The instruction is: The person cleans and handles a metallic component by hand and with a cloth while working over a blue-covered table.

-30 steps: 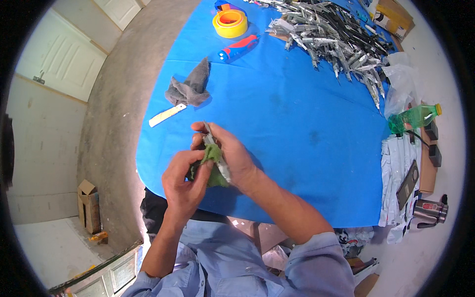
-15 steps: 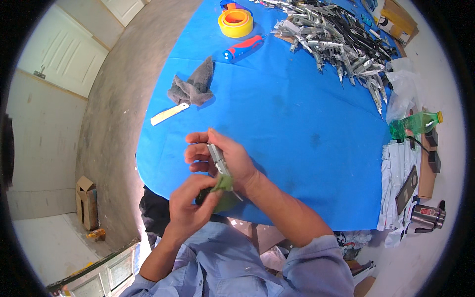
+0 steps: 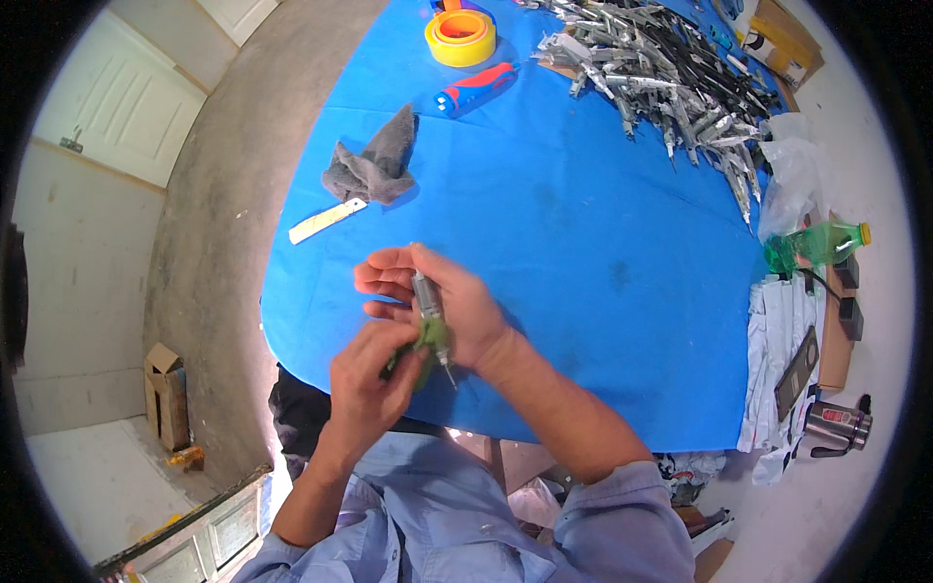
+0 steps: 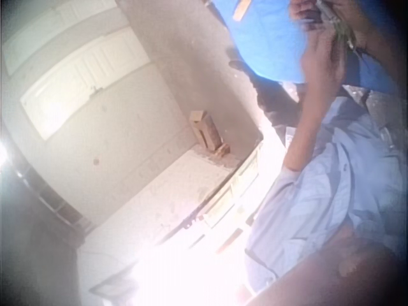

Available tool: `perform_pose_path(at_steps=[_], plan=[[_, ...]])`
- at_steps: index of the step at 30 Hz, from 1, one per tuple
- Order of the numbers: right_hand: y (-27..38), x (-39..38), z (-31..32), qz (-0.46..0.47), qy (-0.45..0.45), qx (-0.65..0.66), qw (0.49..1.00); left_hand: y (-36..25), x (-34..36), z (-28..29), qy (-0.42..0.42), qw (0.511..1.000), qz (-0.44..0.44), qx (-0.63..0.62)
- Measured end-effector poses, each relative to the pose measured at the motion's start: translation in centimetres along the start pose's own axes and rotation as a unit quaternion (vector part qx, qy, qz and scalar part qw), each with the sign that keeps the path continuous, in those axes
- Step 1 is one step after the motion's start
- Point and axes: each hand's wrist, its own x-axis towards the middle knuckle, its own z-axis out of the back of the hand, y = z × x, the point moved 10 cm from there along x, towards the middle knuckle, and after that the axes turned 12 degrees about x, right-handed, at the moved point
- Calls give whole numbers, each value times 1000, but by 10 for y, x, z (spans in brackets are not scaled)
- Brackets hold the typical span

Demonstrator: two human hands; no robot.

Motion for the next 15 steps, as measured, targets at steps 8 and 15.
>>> perform_pose_path(at_steps=[8,15], plan=[[-4,5,2,-33,36,17,999,6,-22,1,52,998,36,-17],[-4,2,-10,-17,-21,-106,994,8,23,28,-41,998,32,29]])
